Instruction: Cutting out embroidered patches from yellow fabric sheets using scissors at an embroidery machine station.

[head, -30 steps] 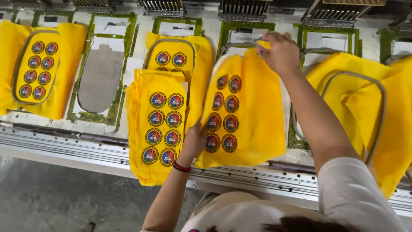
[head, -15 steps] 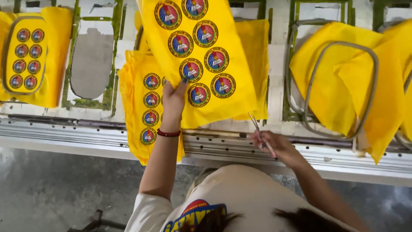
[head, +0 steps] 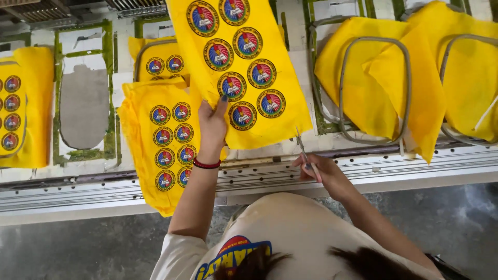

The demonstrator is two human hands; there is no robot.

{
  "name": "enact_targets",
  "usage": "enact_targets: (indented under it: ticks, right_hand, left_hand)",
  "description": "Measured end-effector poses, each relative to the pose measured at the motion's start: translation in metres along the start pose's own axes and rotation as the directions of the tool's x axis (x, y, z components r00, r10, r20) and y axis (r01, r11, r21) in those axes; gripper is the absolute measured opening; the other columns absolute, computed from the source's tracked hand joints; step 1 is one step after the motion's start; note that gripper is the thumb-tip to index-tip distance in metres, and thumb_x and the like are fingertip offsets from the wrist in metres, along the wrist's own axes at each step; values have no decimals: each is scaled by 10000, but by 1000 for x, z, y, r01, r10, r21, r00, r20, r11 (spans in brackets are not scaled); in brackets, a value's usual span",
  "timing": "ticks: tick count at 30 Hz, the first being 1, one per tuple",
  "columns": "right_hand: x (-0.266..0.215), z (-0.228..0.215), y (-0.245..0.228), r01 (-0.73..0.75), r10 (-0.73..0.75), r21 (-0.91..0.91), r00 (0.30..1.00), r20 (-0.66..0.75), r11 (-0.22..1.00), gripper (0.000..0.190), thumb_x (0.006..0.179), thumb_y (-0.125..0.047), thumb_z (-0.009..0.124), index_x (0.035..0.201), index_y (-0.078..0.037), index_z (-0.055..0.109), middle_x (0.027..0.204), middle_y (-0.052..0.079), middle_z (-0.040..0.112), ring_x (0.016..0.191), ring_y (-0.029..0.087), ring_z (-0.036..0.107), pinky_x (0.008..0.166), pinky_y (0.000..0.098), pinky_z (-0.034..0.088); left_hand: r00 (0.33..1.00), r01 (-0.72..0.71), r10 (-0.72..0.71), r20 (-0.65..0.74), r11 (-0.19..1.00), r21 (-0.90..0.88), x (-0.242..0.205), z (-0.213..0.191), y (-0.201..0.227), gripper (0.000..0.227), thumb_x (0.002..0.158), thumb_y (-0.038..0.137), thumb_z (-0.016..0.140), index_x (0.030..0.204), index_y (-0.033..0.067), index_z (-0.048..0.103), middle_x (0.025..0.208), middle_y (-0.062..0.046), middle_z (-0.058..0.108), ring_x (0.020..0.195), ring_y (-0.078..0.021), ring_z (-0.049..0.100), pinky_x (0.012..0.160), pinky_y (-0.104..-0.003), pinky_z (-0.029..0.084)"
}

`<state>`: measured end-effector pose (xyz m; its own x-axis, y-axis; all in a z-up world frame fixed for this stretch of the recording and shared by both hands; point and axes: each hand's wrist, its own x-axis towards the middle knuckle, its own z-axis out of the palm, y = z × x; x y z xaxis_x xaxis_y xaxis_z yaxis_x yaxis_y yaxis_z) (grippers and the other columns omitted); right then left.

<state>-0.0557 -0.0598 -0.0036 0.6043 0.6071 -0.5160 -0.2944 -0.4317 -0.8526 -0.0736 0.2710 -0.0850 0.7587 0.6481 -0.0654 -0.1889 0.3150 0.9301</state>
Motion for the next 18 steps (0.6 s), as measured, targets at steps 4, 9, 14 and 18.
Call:
enact_targets:
  ticks: [4, 9, 14, 18]
  right_hand:
    - [19, -8, 26, 46, -40, 67, 995, -88, 997, 515, 982, -505, 702, 1041, -6, 815, 724, 180, 673, 763, 324, 728, 846, 477, 612]
    - [28, -9, 55, 129, -104, 219, 987, -122, 967, 376, 1013, -304, 762, 886, 50, 765, 598, 165, 590, 649, 289, 665, 779, 527, 651]
    - [24, -9, 53, 142, -115, 232, 985, -127, 962, 352, 1040, -292, 731, 907, 31, 773, 625, 163, 622, 681, 273, 673, 828, 533, 636]
    - [19, -17, 43, 132, -116, 312, 991, -70, 941, 407, 1066, -355, 663, 1011, 42, 730, 718, 160, 605, 760, 300, 676, 920, 609, 606]
  left_hand:
    - [998, -32, 31, 57, 999, 20, -11, 28, 38, 338, 1129, 76, 611, 1432, -69, 575, 1211, -187, 735, 1068, -272, 767, 851, -393, 646]
    - [991, -92, 88, 97, 995, 35, -3, 1, -2, 331, 1147, 61, 577, 1469, -10, 594, 1248, -125, 734, 1111, -224, 739, 924, -365, 609]
    - [980, -144, 131, 152, 986, 83, -12, 11, 14, 316, 1164, 85, 553, 1469, 24, 610, 1235, -96, 735, 1110, -187, 728, 949, -352, 604]
    - [967, -161, 144, 210, 985, 68, -35, 58, 47, 295, 1161, 107, 568, 1442, 56, 639, 1228, -53, 734, 1129, -156, 710, 987, -337, 591]
